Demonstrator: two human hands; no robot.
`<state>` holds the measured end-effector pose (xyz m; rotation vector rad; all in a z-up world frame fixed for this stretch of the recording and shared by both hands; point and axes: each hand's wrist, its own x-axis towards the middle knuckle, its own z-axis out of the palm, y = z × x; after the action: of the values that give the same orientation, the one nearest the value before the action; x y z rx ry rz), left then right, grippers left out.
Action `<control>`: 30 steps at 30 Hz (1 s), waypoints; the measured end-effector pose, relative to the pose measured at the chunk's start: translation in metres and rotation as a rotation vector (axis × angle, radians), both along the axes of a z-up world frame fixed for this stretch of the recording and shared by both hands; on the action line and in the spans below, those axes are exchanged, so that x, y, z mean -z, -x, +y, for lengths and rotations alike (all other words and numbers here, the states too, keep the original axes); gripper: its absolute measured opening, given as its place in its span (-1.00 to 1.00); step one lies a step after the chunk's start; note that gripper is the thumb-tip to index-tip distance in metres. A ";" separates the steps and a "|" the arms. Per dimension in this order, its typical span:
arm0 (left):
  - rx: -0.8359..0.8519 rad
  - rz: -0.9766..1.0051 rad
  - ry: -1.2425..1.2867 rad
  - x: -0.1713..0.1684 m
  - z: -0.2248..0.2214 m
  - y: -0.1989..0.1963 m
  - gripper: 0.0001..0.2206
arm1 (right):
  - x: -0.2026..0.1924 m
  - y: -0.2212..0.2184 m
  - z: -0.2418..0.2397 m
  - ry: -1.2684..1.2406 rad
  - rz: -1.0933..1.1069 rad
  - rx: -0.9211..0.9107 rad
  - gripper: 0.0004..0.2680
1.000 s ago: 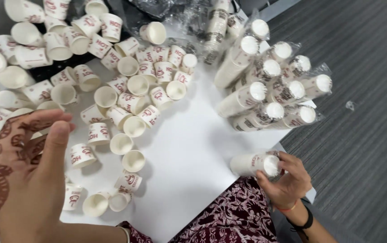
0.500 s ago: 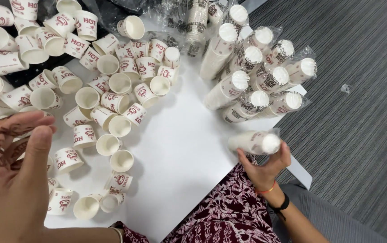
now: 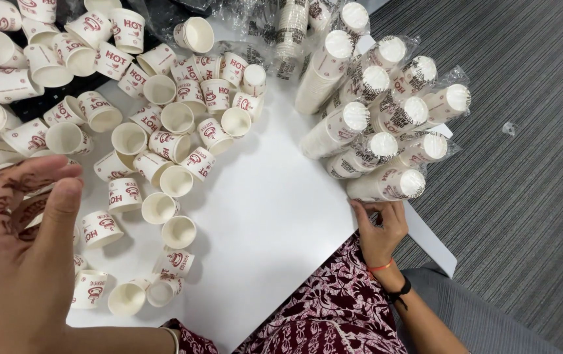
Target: The person gathers loose paper cups scattered on a white table and nests them one by one into stacks, holding a growing stack in one hand while picking cups with the other. They occasionally wrap a completed stack in plastic packaging material and set it aside.
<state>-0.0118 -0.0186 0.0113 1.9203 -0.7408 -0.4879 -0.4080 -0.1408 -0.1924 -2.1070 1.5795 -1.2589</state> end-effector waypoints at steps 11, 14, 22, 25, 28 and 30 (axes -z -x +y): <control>-0.100 -0.105 -0.190 -0.017 0.000 0.005 -0.73 | 0.006 -0.011 0.013 0.163 0.194 -0.359 -0.80; -0.146 -0.056 -0.157 -0.017 0.002 0.006 -0.71 | 0.000 -0.054 0.013 0.303 0.066 -0.702 -0.79; -0.206 -0.098 0.012 -0.008 0.017 0.004 -0.67 | -0.150 -0.223 -0.009 0.434 -0.050 -1.026 -0.86; -0.325 -0.107 -0.018 -0.012 0.025 0.000 -0.68 | -0.189 -0.286 -0.022 0.177 0.041 -1.035 -0.94; -0.432 -0.035 -0.134 -0.016 0.032 -0.007 -0.69 | -0.202 -0.323 -0.031 0.116 0.405 -1.061 -0.76; -0.481 0.010 -0.157 -0.018 0.035 -0.010 -0.70 | -0.184 -0.339 -0.038 0.075 0.583 -1.103 -0.66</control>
<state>-0.0020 0.0164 0.0298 2.1521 -0.2184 -0.2594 -0.0692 -0.1790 -0.0079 -2.8333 0.2340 -0.3274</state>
